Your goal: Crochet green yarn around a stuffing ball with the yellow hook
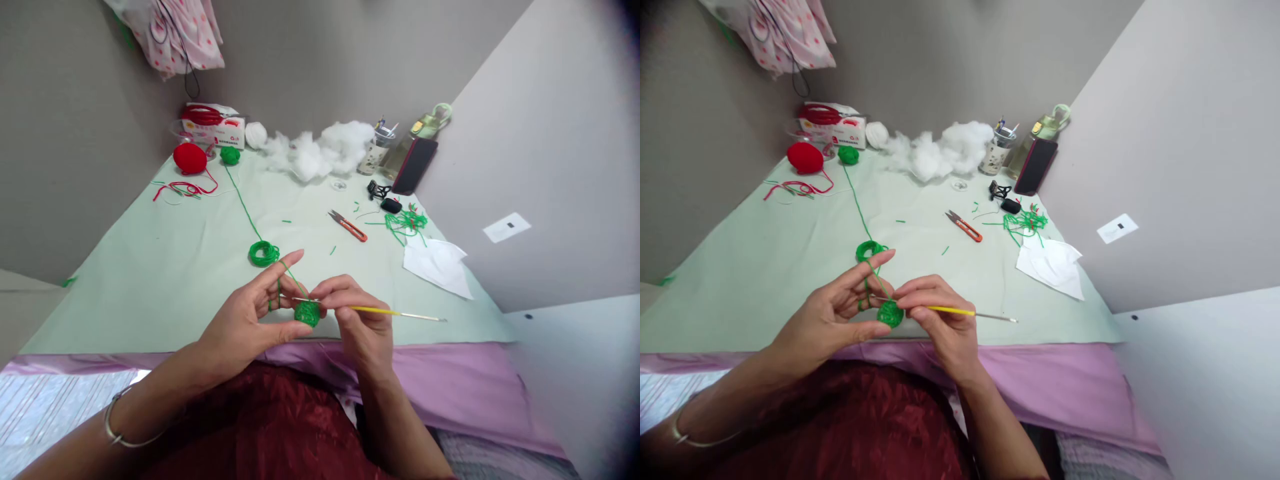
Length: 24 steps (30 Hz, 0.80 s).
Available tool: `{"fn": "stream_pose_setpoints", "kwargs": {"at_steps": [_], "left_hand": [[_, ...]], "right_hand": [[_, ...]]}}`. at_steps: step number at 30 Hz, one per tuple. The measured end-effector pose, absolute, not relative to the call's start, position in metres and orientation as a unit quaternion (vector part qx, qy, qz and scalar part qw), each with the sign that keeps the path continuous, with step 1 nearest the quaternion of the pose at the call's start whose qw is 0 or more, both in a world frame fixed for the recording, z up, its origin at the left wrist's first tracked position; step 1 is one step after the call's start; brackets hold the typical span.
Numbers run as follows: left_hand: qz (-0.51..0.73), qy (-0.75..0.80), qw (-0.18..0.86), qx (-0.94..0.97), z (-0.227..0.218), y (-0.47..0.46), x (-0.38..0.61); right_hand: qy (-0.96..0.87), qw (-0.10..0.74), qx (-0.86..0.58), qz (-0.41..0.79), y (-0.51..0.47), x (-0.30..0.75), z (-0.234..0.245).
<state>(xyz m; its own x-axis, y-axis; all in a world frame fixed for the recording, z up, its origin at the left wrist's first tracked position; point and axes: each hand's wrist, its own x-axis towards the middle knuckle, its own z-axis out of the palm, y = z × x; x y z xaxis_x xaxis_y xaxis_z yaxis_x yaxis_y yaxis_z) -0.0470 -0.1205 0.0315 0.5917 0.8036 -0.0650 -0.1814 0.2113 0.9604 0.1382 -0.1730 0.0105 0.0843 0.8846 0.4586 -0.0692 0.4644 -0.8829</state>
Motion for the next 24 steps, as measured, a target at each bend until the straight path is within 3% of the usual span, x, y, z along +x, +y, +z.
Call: {"fn": "stream_pose_setpoints", "kwargs": {"at_steps": [6,11,15,24], "left_hand": [[0.34,0.284,0.724,0.529,0.028,-0.119,-0.048],[0.345,0.308,0.682,0.567,0.028,-0.118,-0.047],[0.354,0.322,0.654,0.585,0.028,-0.118,-0.045],[0.311,0.303,0.661,0.612,0.026,-0.115,-0.042]], "right_hand": [[-0.604,0.622,-0.405,0.291,-0.178,0.138,0.016],[-0.488,0.694,-0.335,0.41,-0.171,0.133,0.009],[-0.442,0.695,-0.314,0.472,-0.168,0.132,0.007],[-0.418,0.702,-0.314,0.484,-0.167,0.133,0.009]]}}
